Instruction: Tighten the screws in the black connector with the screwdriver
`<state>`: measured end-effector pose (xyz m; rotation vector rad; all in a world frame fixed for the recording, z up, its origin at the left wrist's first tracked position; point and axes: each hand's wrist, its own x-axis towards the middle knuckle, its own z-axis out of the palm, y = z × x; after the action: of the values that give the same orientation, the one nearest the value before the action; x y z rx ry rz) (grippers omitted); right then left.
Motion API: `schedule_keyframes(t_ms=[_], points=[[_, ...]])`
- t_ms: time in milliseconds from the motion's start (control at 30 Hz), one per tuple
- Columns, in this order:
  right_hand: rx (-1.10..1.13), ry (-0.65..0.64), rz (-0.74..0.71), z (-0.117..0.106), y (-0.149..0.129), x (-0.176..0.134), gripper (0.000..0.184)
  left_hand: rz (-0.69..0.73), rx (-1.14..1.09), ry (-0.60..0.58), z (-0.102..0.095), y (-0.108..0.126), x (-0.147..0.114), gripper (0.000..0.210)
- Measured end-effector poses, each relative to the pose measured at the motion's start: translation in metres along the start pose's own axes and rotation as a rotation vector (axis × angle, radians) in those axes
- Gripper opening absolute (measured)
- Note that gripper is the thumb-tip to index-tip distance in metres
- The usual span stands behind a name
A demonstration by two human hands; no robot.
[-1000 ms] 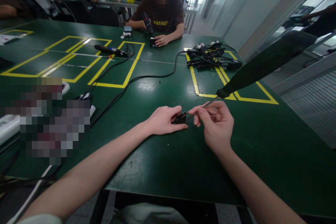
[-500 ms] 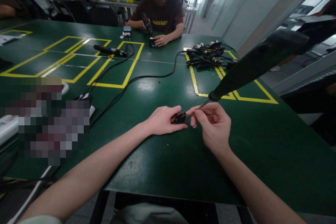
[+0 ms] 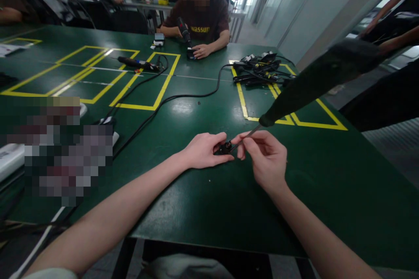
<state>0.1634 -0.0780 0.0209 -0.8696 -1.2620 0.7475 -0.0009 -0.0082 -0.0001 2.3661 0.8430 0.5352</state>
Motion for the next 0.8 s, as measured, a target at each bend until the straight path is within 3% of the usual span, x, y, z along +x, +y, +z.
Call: schedule_keyframes(t_ms=[800], points=[[0.017,0.001,0.05,0.0001,0.0002,0.0012,0.025,-0.003,-0.014,-0.004,-0.0012,0.0013,-0.0004,0.044]])
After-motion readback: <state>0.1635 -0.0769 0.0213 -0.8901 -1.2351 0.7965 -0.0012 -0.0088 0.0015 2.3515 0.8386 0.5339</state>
